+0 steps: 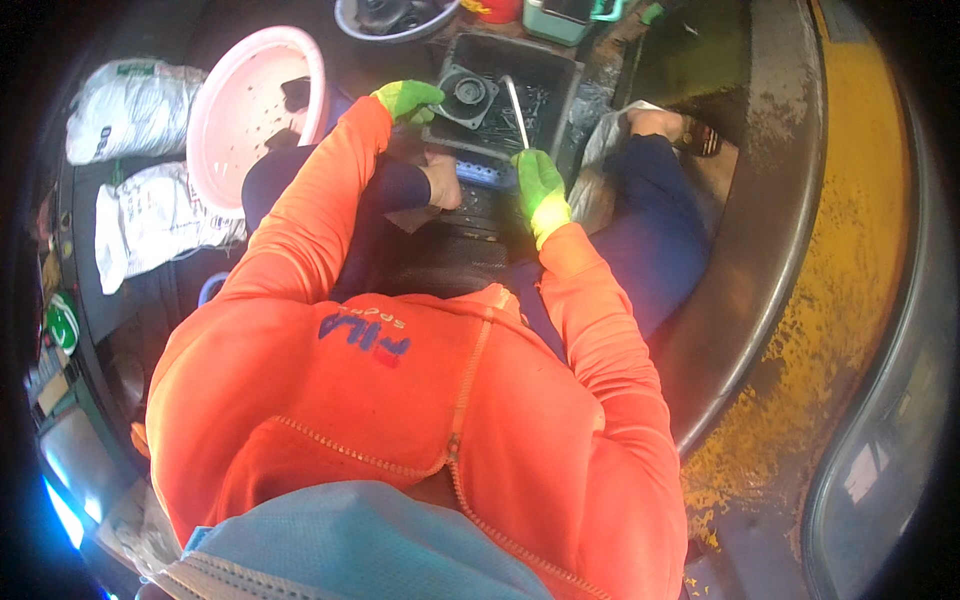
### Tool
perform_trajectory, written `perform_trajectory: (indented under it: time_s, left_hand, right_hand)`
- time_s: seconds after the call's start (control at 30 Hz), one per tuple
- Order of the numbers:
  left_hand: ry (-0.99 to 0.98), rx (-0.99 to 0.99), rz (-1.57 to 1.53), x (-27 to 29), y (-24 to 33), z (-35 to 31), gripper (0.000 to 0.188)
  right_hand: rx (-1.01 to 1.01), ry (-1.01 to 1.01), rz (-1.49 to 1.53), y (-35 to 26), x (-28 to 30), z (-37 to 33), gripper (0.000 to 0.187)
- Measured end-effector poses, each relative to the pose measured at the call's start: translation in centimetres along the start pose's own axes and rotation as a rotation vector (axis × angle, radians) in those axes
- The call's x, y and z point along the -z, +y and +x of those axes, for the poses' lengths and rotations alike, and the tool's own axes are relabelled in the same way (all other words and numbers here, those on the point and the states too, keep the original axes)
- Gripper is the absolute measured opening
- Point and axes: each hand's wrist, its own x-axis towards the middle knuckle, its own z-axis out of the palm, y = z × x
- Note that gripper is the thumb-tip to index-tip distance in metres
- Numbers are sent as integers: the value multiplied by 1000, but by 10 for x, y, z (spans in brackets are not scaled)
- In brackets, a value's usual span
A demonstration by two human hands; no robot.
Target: The person sits on the floor and uses a metal tool to scrape and clean small black metal parts. They repeatedly pick up parts, scrape them, and place them into a white bowl. The person also inspects the parts by holding them up to the camera.
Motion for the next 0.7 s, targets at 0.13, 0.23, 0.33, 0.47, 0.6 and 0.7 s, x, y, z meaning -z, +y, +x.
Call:
perform_trajectory:
  time_s: [0.13, 0.23, 0.33, 0.47, 0.6, 0.7]
  left_hand:
    - [51, 123, -19, 6, -41, -18, 32]
    - [273, 12, 586, 2, -51, -8, 40]
    - [369, -174, 702, -10, -54, -10, 63]
    - [470, -491, 653, -44, -54, -23, 94]
    - [601, -577, 499, -65, -50, -18, 80]
    - [557, -605, 380, -70, -53, -14, 66]
  right_hand:
    - [58, -123, -517, 17, -25, 7, 48]
    - [103, -168, -751, 31, -37, 17, 53]
    - [35, -174, -841, 44, -41, 25, 56]
    - [34, -147, -821, 39, -49, 24, 53]
    - [211, -112, -700, 9, -51, 10, 33]
    - [825, -49, -627, -4, -43, -2, 20]
